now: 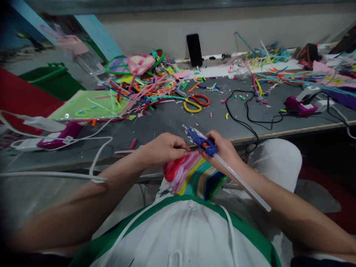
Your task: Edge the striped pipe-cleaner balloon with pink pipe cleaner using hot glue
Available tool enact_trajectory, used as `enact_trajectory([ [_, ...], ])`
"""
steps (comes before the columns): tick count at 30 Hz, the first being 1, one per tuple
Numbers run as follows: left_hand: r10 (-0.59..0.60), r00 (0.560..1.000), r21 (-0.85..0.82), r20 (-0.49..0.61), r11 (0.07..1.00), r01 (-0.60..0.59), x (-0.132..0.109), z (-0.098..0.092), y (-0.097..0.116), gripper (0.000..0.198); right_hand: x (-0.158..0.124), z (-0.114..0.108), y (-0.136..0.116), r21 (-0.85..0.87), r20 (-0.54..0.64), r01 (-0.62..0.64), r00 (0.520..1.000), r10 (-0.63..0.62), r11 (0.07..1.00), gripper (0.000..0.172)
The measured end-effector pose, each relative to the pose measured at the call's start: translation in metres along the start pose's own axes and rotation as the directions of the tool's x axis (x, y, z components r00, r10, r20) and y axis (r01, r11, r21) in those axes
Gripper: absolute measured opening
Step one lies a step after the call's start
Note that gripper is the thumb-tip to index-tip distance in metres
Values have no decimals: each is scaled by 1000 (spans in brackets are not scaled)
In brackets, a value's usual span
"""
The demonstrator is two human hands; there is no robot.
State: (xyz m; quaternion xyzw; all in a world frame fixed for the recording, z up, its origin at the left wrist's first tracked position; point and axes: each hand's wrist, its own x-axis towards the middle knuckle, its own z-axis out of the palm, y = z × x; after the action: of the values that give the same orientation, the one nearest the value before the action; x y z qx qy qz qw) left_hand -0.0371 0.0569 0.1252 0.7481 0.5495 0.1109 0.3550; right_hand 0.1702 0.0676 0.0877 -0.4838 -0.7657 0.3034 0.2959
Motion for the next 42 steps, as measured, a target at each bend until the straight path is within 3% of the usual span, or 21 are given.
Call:
enact_trajectory([
  [42, 17, 1000, 15, -2, 1000, -17, 2, 1, -3, 27, 1, 3, 4, 11, 4, 15, 1000, -16, 1000, 23],
])
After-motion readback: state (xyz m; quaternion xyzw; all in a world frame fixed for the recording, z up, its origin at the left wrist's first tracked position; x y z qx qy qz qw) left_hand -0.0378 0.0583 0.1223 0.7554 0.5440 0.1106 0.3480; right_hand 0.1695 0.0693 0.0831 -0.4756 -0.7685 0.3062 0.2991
